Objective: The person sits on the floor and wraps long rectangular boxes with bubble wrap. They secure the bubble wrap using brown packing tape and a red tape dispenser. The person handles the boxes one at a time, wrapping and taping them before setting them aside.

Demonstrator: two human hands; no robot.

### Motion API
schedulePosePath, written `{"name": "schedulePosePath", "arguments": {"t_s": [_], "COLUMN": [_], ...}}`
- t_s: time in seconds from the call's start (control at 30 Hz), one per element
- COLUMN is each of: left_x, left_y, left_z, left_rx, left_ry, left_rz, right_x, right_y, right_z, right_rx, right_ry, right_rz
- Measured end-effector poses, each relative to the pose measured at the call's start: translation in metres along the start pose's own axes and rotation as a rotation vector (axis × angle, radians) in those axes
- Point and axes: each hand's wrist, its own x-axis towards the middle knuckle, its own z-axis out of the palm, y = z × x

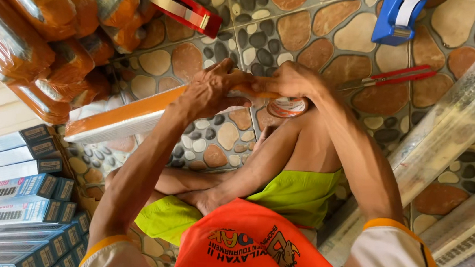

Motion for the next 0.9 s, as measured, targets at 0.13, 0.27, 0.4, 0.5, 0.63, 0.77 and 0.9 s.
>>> {"name": "schedulePosePath", "arguments": {"t_s": [0.13, 0.27, 0.4, 0.5, 0.63, 0.77, 0.9], "left_x": [0.033, 0.086, 0.123, 0.119, 0.045, -0.002, -0.003], "left_y": [-0.047, -0.059, -0.079, -0.118, -0.047, -0.048, -0.055], "left_z": [0.012, 0.023, 0.112, 0.160, 0.048, 0.083, 0.090], "left_rx": [-0.162, -0.281, -0.397, -0.032, -0.717, -0.628, -0.752], "left_ry": [0.046, -0.099, -0.314, -0.115, 0.108, 0.200, 0.216], "left_rz": [0.109, -0.311, -0.317, -0.187, -0.295, -0.078, -0.233], "right_x": [-0.033, -0.071, -0.008, 0.019, 0.014, 0.043, -0.070], "right_y": [-0.012, -0.048, -0.035, -0.035, -0.030, 0.062, -0.049], "right_z": [0.019, 0.069, 0.140, 0.169, 0.157, 0.161, 0.031], "right_rx": [0.467, 1.588, 2.185, 2.068, 1.398, 0.671, 0.029], "right_ry": [0.173, 0.527, 0.651, 0.651, 0.688, 0.591, 0.495], "right_rz": [0.065, -0.007, -0.004, -0.396, 0.130, 0.034, 0.142]}}
